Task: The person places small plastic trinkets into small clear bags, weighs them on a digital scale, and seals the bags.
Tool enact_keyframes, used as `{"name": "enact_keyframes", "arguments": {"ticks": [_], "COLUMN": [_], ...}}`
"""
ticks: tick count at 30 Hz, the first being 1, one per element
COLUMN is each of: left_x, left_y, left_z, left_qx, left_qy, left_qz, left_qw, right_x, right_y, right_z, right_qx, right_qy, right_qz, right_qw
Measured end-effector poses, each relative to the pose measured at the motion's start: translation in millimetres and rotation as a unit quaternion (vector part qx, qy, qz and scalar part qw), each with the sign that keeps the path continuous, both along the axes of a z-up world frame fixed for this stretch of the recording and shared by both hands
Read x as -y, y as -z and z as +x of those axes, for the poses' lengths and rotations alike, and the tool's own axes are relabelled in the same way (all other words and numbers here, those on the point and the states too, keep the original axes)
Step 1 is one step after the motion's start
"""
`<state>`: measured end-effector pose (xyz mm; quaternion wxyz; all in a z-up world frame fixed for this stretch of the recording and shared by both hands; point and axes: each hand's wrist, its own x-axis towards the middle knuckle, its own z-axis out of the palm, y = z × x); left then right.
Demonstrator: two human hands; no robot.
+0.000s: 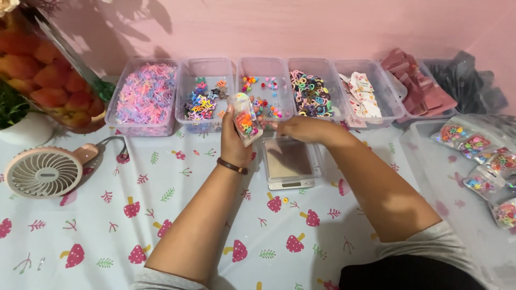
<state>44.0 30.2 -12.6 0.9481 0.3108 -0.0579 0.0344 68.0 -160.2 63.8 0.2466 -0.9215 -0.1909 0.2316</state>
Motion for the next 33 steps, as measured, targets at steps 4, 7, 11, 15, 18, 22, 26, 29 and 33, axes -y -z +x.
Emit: {"name": "enact_keyframes", "arguments": {"ticks": [4, 7, 11, 15, 18, 22, 26, 29, 33], "left_x": [1, 0, -2, -1, 2, -2, -6, -17, -27], "left_y": [1, 2, 1, 3, -29, -10, -9, -15, -32], "left_z": [2, 3, 2, 3, -23, -5, 1, 3, -2], "left_qx": [0.001, 0.005, 0.006, -0.004, -0.011, -0.014, -0.026, -0.021, 0.003], "left_qy": [-0.003, -0.010, -0.010, -0.008, -0.009, -0.011, -0.020, -0.035, -0.073], "left_qz": [0.001, 0.007, 0.014, 0.010, 0.007, 0.017, -0.002, 0.005, 0.031], "left_qw": [1.000, 1.000, 1.000, 1.000, 1.000, 1.000, 0.999, 0.999, 0.997], "right_x": [3, 2, 8, 5, 3, -14, -35, -52, -80], "right_y": [2, -16, -26, -48, -29, -30, -39, -42, -24], "right_z": [2, -11, -8, -18, -10, -29, -38, -41, -26], "right_qx": [0.022, 0.031, 0.060, 0.070, 0.110, 0.123, 0.099, 0.065, 0.047], "right_qy": [0.016, 0.004, 0.003, 0.090, 0.066, -0.005, -0.074, -0.083, -0.101], "right_qz": [-0.007, -0.016, 0.049, 0.192, 0.199, 0.147, 0.050, -0.006, -0.044], "right_qw": [1.000, 0.999, 0.997, 0.975, 0.972, 0.982, 0.991, 0.994, 0.993]}}
